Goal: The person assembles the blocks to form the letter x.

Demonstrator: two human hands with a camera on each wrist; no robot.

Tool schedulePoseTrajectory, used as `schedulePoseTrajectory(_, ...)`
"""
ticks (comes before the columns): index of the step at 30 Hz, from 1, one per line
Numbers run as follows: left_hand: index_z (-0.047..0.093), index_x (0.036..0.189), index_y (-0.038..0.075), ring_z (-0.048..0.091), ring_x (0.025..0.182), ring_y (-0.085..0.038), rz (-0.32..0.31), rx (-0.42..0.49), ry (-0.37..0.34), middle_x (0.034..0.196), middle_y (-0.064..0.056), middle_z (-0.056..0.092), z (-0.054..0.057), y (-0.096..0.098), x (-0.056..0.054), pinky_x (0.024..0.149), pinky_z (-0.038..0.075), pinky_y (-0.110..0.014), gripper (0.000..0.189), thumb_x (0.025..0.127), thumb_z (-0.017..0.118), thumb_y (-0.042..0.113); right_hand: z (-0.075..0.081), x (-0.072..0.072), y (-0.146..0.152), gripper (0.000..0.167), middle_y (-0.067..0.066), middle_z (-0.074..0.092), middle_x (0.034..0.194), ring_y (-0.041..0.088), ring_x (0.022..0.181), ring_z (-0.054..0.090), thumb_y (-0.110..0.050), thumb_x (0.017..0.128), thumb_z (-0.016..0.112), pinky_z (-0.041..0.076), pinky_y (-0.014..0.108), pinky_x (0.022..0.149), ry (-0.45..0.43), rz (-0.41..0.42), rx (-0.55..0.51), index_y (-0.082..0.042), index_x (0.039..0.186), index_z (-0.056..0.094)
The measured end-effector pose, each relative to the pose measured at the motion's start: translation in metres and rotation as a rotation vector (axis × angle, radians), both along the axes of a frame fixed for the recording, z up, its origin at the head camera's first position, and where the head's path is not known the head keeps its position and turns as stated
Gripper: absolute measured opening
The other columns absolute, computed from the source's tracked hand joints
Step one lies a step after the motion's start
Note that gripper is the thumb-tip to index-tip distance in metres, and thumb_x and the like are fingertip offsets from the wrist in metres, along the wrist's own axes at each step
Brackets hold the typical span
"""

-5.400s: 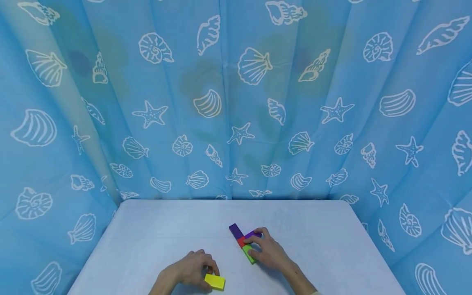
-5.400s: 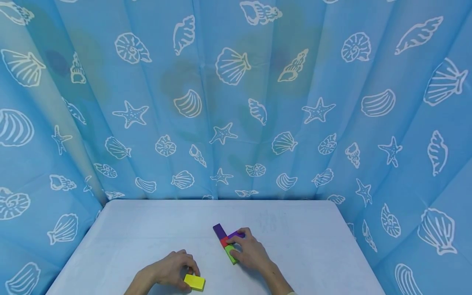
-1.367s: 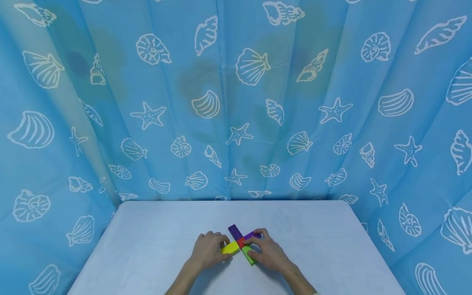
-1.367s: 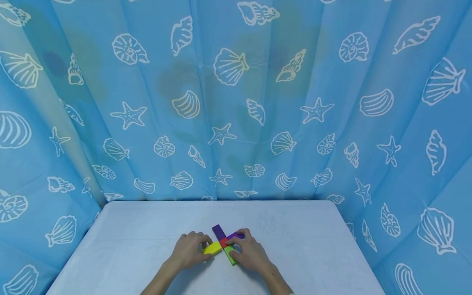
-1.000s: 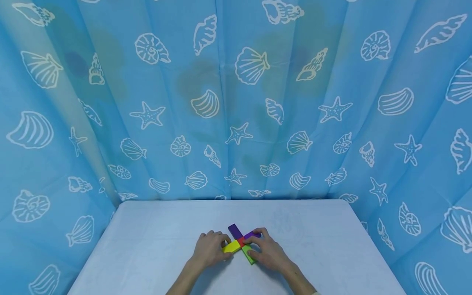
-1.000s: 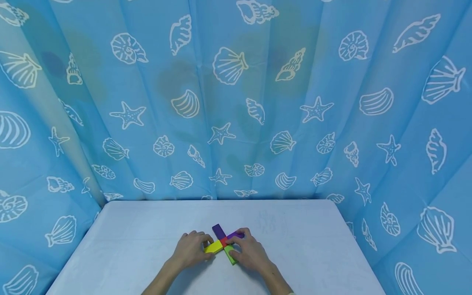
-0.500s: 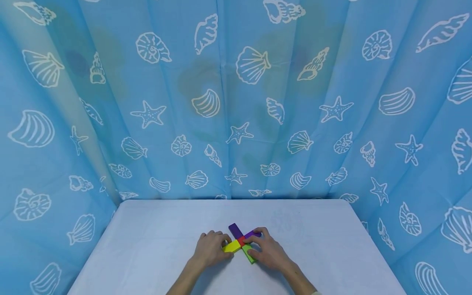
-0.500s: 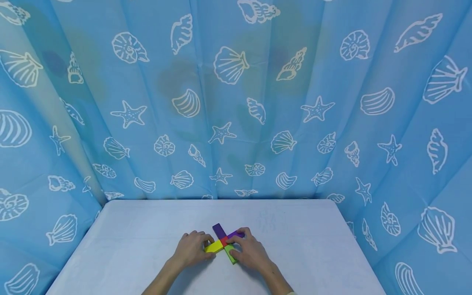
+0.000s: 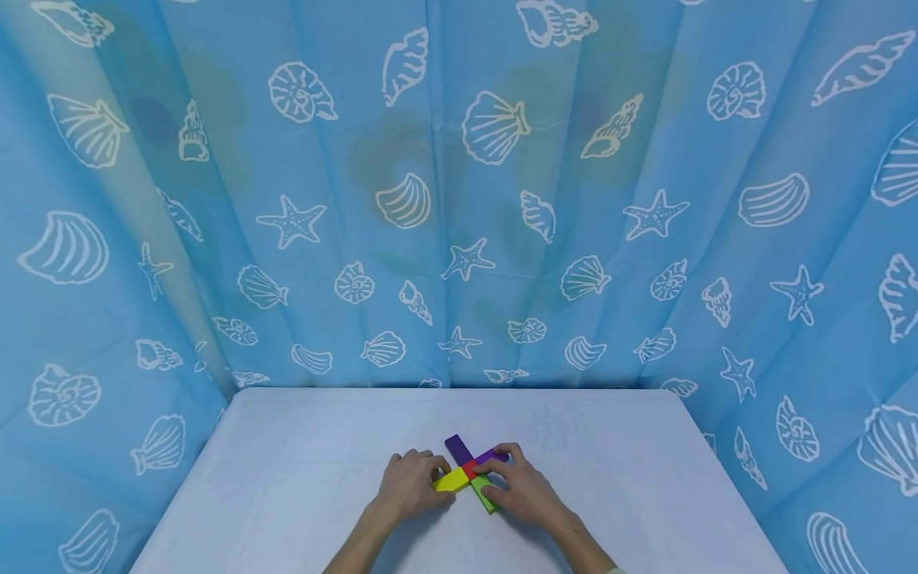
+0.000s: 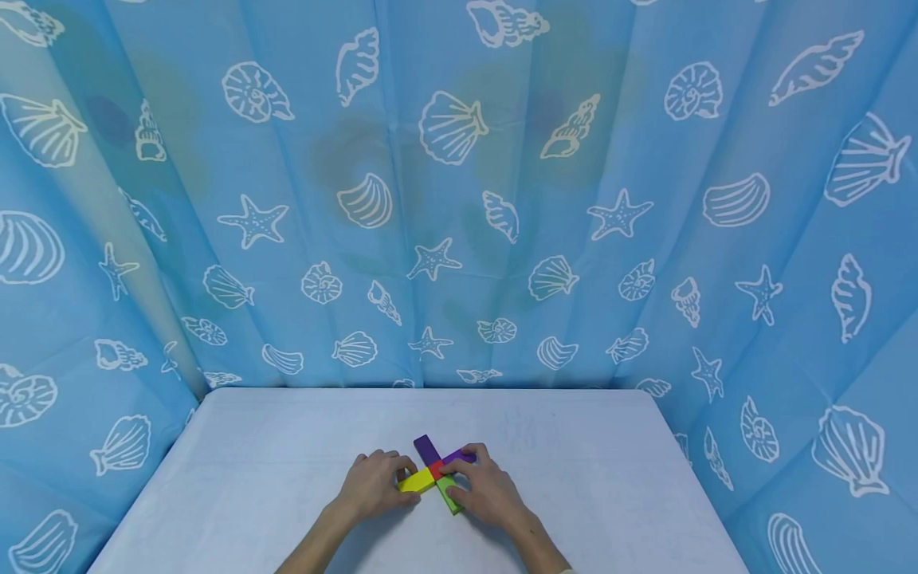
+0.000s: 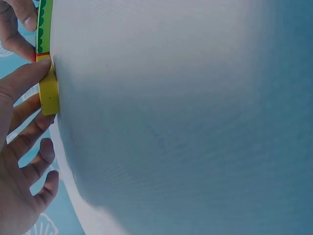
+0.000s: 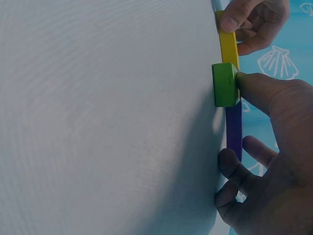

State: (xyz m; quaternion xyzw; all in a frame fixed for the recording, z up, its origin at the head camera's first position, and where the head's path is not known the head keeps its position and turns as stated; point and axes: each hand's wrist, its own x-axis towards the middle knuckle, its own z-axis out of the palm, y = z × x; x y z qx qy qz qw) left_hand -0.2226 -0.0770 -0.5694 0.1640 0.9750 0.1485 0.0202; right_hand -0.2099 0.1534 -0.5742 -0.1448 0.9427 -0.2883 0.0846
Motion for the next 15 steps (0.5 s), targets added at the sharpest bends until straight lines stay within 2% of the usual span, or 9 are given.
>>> schedulePoseTrajectory(15, 0.076, 0.103, 0.027, 0.051, 0.077, -0.012, 0.002, -0.002, 0.003, 0.08, 0.012, 0.061, -0.0011, -0.0007, 0.0002, 0.077, 0.045, -0.043, 0.041, 0.073, 0.085, 0.053, 0.0023, -0.0009, -0.0018, 0.034, 0.012, 0.04, 0.144, 0.037, 0.118, 0.058, -0.037, 0.09, 0.073, 0.05, 0.062, 0.091, -0.016, -0.016, 0.014, -0.034, 0.124, 0.068)
